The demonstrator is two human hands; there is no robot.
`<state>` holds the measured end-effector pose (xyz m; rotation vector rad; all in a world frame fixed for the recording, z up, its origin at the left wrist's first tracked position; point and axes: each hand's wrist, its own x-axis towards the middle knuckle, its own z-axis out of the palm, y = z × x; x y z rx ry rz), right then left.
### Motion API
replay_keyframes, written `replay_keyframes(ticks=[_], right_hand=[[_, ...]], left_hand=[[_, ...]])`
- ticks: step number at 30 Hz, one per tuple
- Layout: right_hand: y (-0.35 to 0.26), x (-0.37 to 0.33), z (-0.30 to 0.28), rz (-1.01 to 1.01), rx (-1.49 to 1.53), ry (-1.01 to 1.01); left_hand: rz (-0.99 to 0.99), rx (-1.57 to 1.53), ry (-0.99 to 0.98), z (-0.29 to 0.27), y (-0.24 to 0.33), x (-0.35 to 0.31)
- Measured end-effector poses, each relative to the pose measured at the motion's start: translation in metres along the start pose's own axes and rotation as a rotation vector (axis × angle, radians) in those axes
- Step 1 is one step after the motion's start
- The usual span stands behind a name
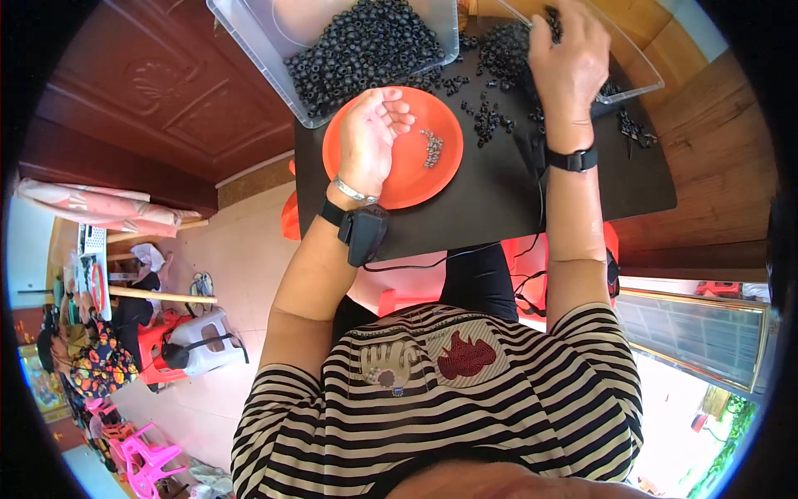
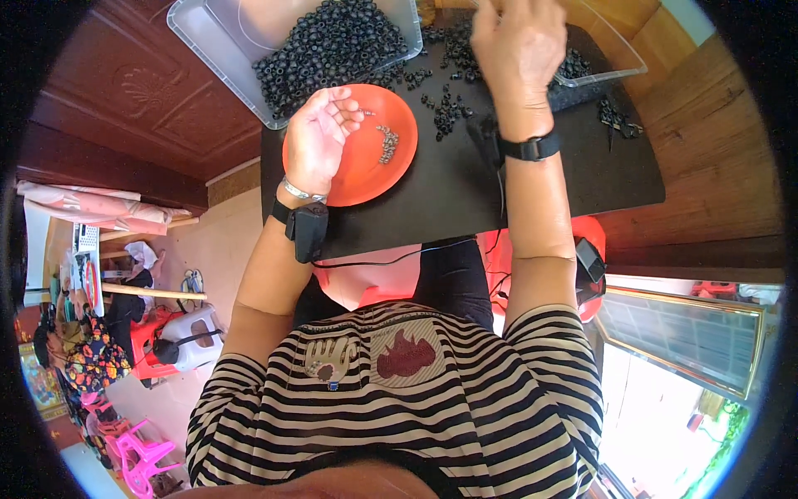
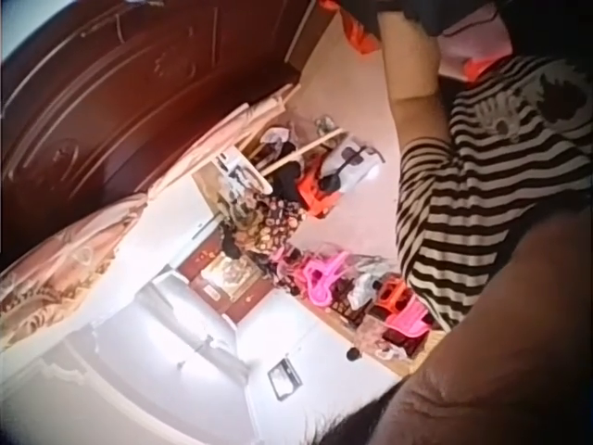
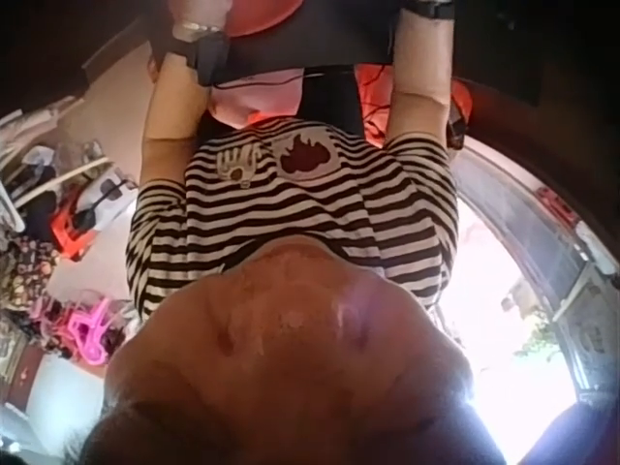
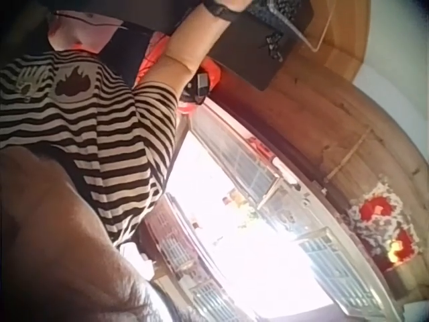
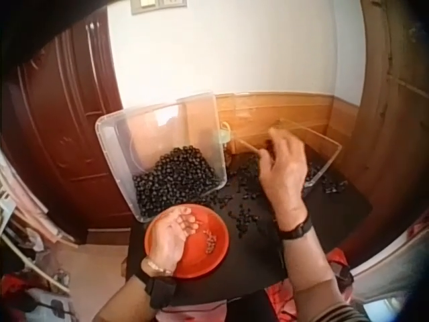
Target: Sorting small black electronic or plastic components from a bin into a tray.
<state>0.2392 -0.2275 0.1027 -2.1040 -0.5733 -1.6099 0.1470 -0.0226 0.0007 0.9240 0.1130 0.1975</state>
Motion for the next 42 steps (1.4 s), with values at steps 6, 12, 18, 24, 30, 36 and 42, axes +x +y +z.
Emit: replay_keyframes(ticks=[6, 12, 18, 24, 30, 36, 42], right_hand=[[0.009, -0.010, 0.020, -0.098, 0.208, -0.006], [0.020, -0.056, 0.059, -0.066, 0.290, -0.543], [0.030, -0.082, 0.081, -0.144, 0.360, -0.866], [0.025, -0.087, 0.090, -0.057, 0.347, -1.051], [0.030, -0.091, 0.096, -0.079, 0.323, -1.010], [0.028, -0.083, 0.088, -0.046, 0.331, -1.086], [0.046, -0.079, 0.077, -0.048, 0.295, -1.103]], left_hand=[[0.002, 0.014, 0.018, 0.001, -0.001, 0.000], [-0.008, 0.011, 0.012, 0.002, -0.001, 0.000], [-0.015, 0.009, 0.002, 0.003, -0.001, -0.002], [-0.030, 0.015, -0.024, 0.003, -0.002, -0.003], [-0.051, 0.031, -0.019, 0.005, -0.002, -0.002], [-0.052, 0.041, -0.002, 0.004, -0.002, -0.002], [-0.050, 0.041, 0.006, 0.007, 0.000, -0.003]])
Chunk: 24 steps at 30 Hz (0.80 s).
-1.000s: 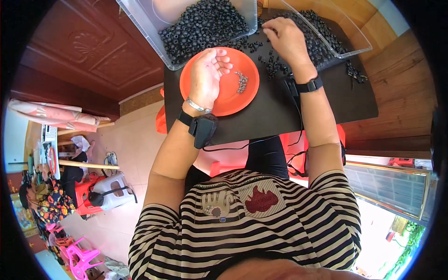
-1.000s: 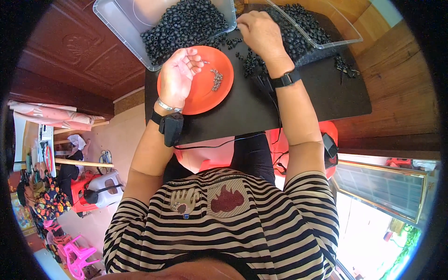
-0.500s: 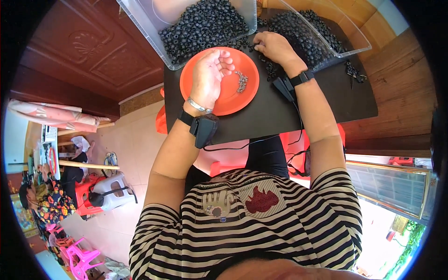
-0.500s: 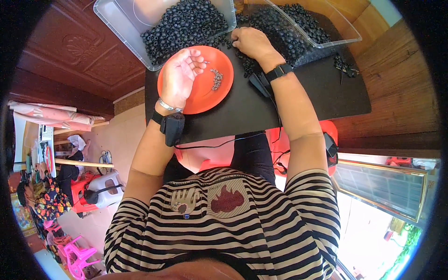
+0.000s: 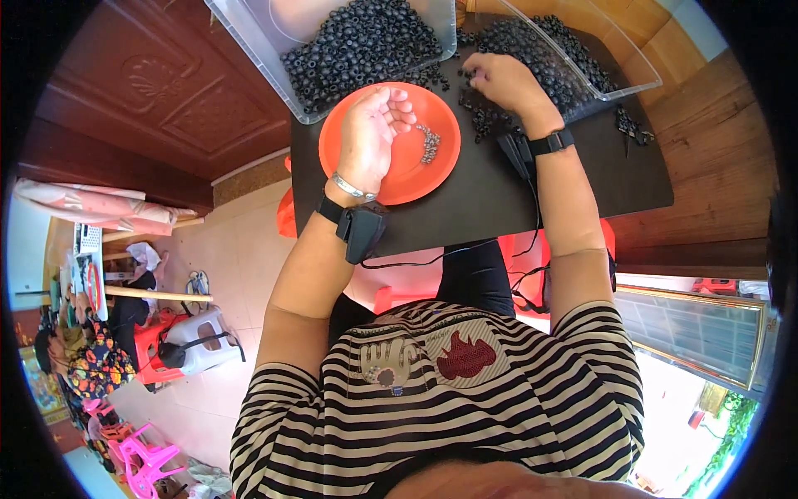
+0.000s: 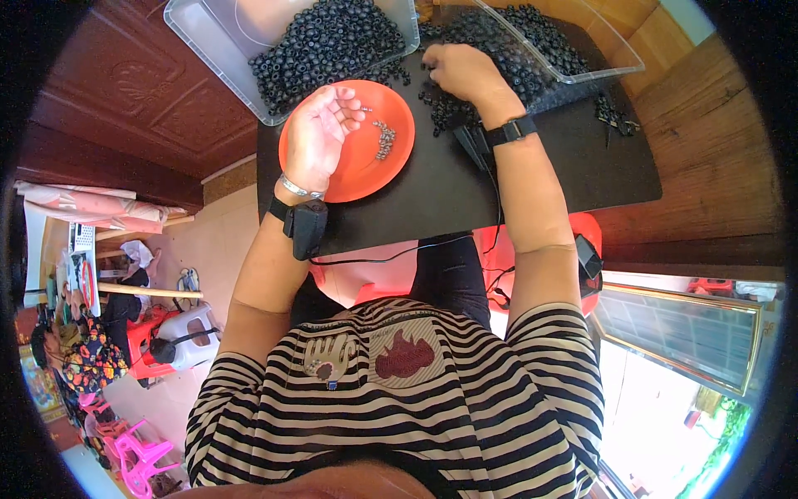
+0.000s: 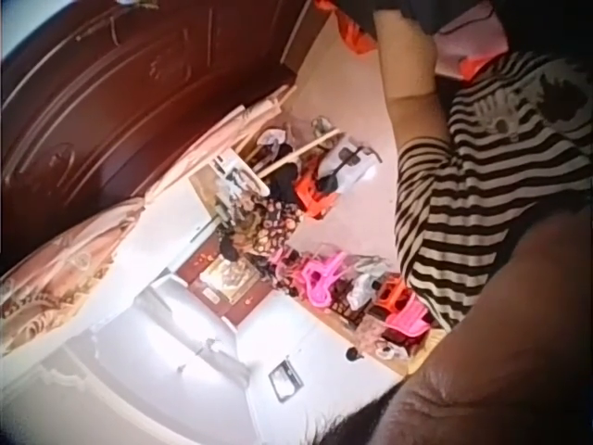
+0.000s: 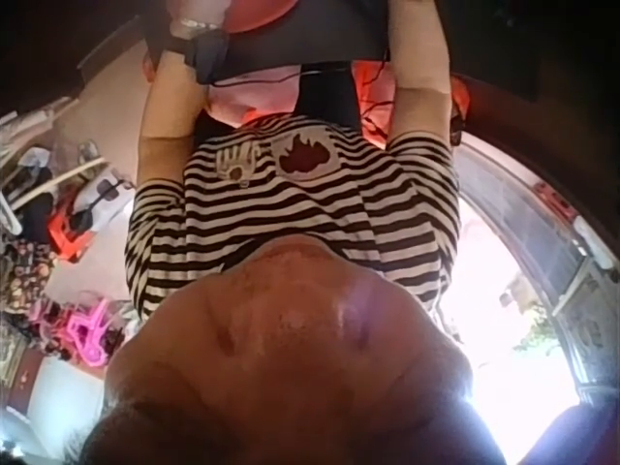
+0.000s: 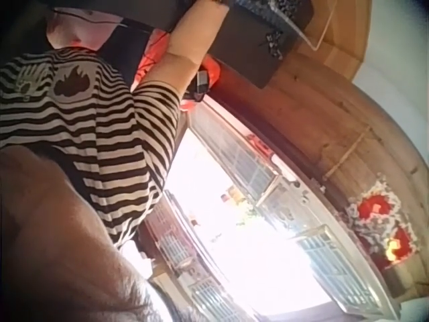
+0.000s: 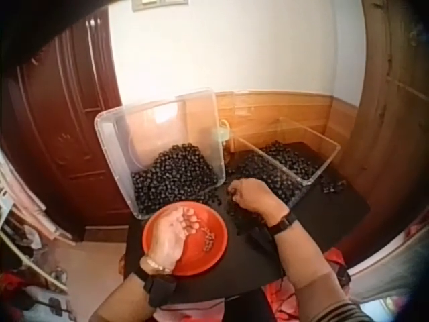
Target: Sorting small black electronic or plastic components from a bin into a tray.
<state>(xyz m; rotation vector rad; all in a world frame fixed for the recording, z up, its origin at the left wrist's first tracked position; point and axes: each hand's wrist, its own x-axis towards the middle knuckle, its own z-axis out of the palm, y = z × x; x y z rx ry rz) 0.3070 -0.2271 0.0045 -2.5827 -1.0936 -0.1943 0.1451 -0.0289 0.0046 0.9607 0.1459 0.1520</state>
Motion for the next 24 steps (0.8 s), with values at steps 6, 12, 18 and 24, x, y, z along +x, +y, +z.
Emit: replay_keyframes(ticks=[6, 12, 18, 24], right_hand=[[-0.002, -0.012, -0.031, 0.138, -0.129, 0.164], [0.011, -0.014, -0.028, 0.134, -0.162, -0.056], [0.015, -0.013, -0.019, 0.153, -0.228, 0.079], [0.012, -0.004, 0.004, 0.151, -0.328, 0.034]], left_hand=[[0.010, 0.006, -0.007, 0.000, 0.000, -0.001], [0.000, 0.004, -0.017, -0.001, -0.001, 0.000], [0.007, 0.019, -0.017, -0.002, -0.001, 0.000], [0.008, 0.003, -0.028, -0.004, -0.003, 0.001]])
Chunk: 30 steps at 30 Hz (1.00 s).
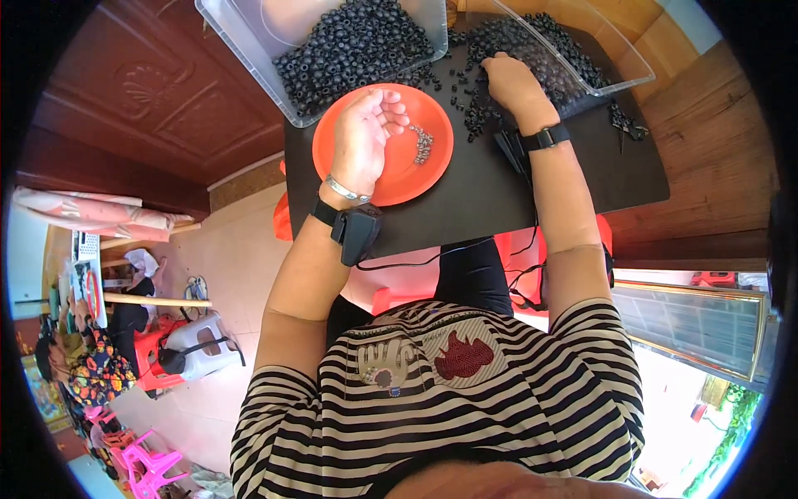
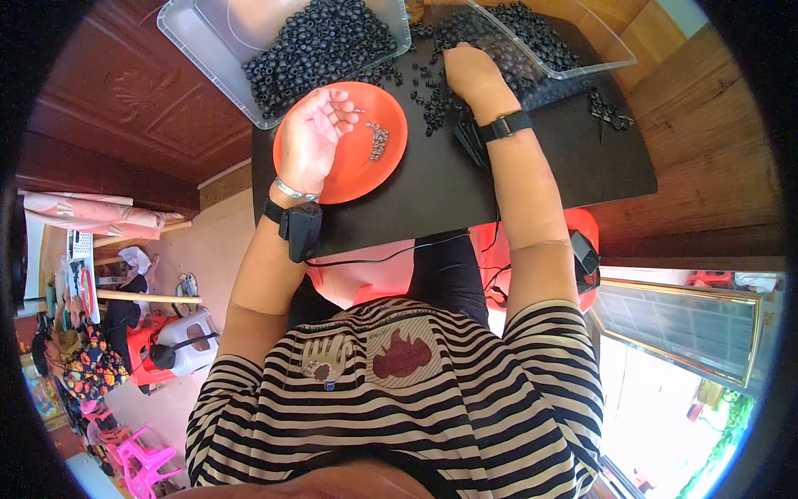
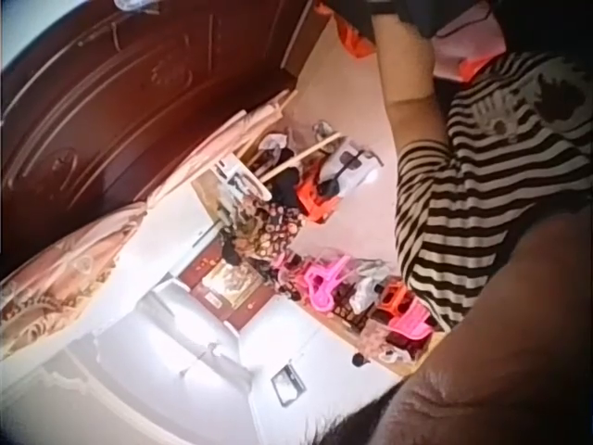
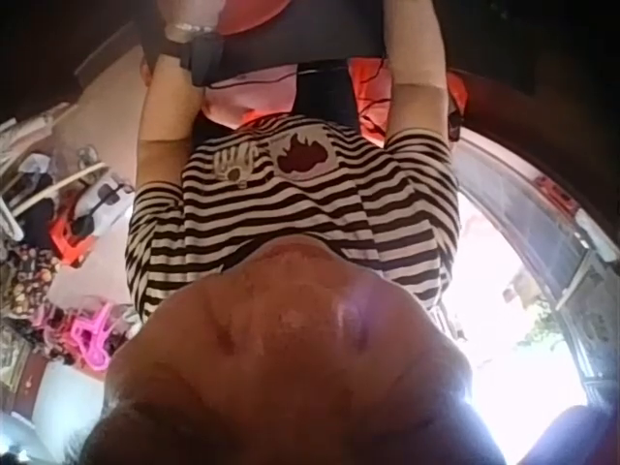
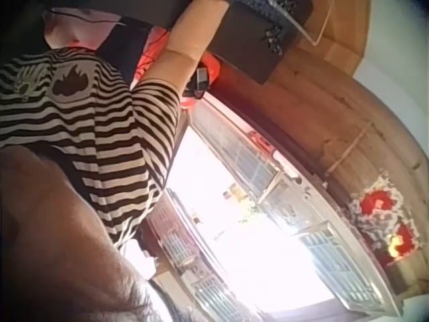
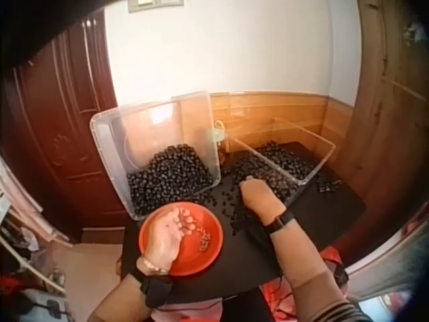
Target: Sorting small black electronic or plastic components from a bin into a tray.
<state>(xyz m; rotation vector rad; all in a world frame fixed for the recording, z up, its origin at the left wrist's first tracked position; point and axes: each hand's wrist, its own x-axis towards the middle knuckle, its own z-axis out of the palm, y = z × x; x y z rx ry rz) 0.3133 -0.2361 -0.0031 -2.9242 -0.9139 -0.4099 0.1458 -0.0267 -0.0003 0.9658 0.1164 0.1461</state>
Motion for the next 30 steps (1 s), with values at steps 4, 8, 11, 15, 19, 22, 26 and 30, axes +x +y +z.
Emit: replay_keyframes(ticks=[4, 8, 11, 15, 19, 22, 26, 30], right_hand=[[0.003, 0.004, 0.006, 0.010, -0.056, -0.017], [0.005, 0.004, 0.001, -0.039, 0.032, -0.031], [-0.011, 0.001, -0.016, -0.041, 0.133, -0.089], [-0.011, 0.000, -0.020, -0.053, 0.219, -0.101], [-0.001, 0.005, -0.005, -0.128, 0.265, -0.107], [-0.004, 0.005, -0.002, -0.139, 0.332, -0.077], [-0.009, 0.003, -0.001, -0.159, 0.441, 0.000], [-0.017, 0.000, -0.019, -0.092, 0.697, -0.013]], left_hand=[[0.002, -0.010, -0.012, 0.000, -0.002, 0.000], [-0.014, -0.007, -0.012, 0.001, -0.002, 0.000], [-0.017, 0.002, 0.011, 0.001, 0.000, -0.002], [-0.014, 0.004, -0.002, 0.002, 0.000, -0.001], [-0.026, 0.007, 0.000, 0.003, -0.001, 0.000], [-0.026, 0.005, 0.011, 0.004, -0.001, -0.001], [-0.029, 0.008, 0.009, 0.002, 0.000, -0.001], [-0.047, 0.006, 0.026, 0.005, 0.001, -0.002]])
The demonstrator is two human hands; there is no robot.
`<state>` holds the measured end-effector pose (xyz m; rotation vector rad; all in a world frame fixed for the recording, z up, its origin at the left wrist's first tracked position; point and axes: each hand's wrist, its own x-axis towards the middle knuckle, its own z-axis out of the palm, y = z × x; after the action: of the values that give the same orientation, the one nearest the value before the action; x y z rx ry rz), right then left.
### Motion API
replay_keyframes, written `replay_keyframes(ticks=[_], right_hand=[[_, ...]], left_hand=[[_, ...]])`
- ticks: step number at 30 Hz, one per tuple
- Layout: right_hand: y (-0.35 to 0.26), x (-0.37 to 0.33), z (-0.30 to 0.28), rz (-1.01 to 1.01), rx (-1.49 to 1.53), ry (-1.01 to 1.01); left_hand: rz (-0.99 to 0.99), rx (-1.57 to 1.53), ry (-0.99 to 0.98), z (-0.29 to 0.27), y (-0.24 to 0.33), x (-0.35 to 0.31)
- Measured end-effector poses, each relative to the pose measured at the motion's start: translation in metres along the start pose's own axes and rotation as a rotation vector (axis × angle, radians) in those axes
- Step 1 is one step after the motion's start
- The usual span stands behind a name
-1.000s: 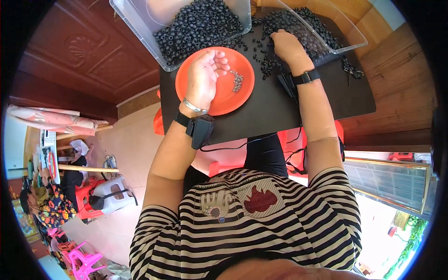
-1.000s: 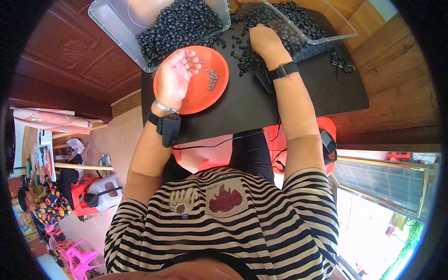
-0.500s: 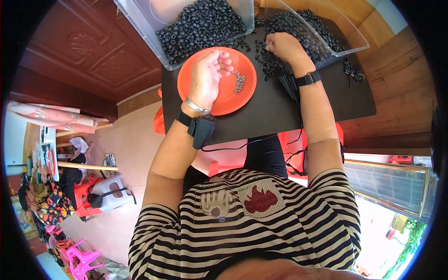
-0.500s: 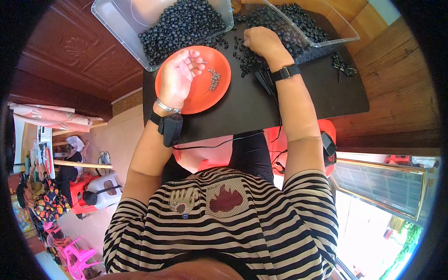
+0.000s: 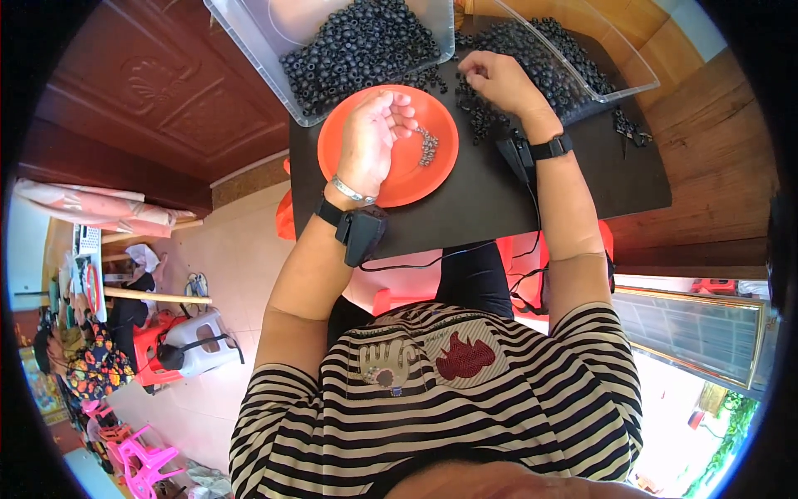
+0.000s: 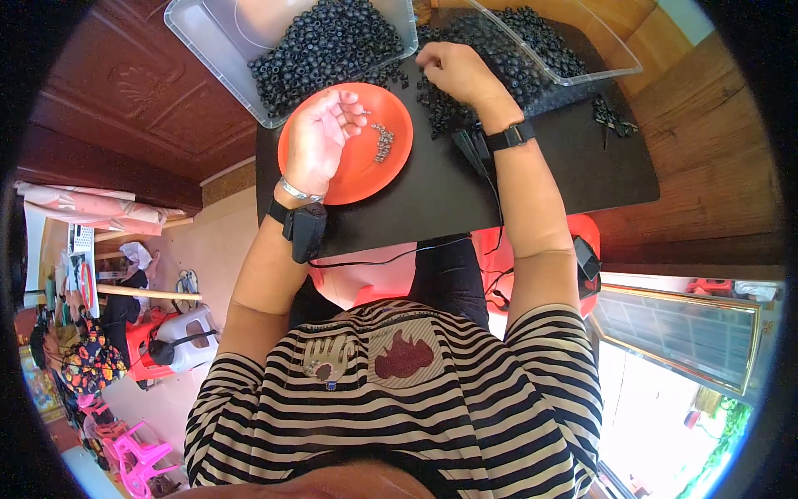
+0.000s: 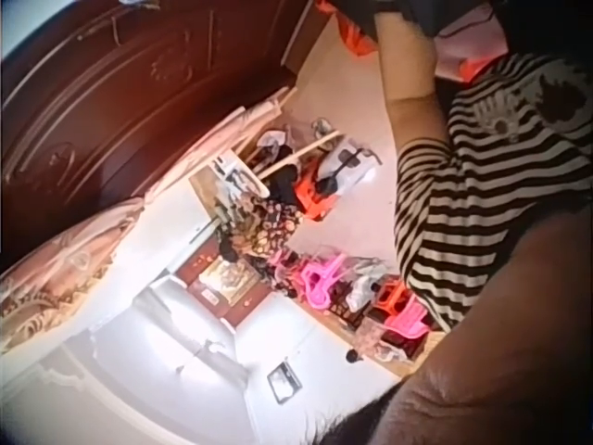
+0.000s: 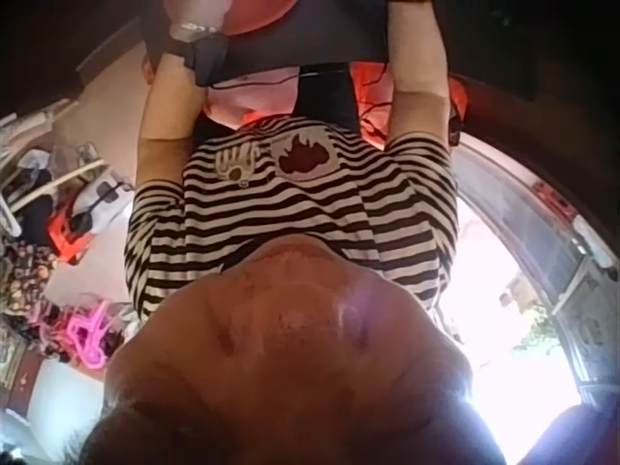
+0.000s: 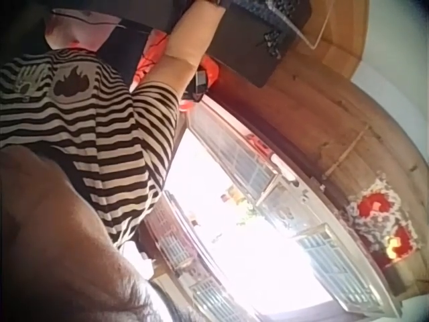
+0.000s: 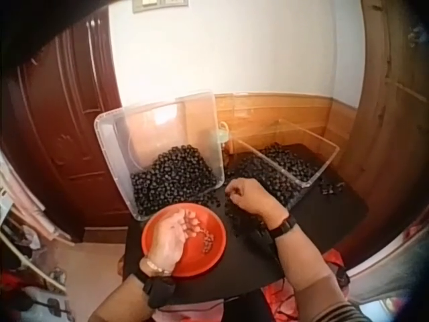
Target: Sorting small black electronic or plastic components from a bin into a tray.
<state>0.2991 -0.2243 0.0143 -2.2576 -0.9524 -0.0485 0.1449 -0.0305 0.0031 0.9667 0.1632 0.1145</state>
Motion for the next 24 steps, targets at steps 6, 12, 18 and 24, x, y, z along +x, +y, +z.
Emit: replay_keyframes(ticks=[6, 12, 18, 24], right_hand=[[-0.033, -0.004, 0.005, -0.076, 0.751, -0.074], [-0.073, -0.017, 0.019, -0.264, 0.722, -0.064], [-0.086, -0.020, 0.020, -0.481, 0.356, 0.089], [-0.084, -0.019, 0.020, -0.511, 0.316, 0.140]], left_hand=[[-0.014, 0.036, -0.027, 0.002, 0.002, -0.003], [-0.020, 0.015, -0.120, 0.002, -0.001, -0.003], [0.014, 0.014, -0.140, 0.005, 0.000, -0.004], [0.031, -0.060, -0.189, 0.003, -0.001, -0.001]])
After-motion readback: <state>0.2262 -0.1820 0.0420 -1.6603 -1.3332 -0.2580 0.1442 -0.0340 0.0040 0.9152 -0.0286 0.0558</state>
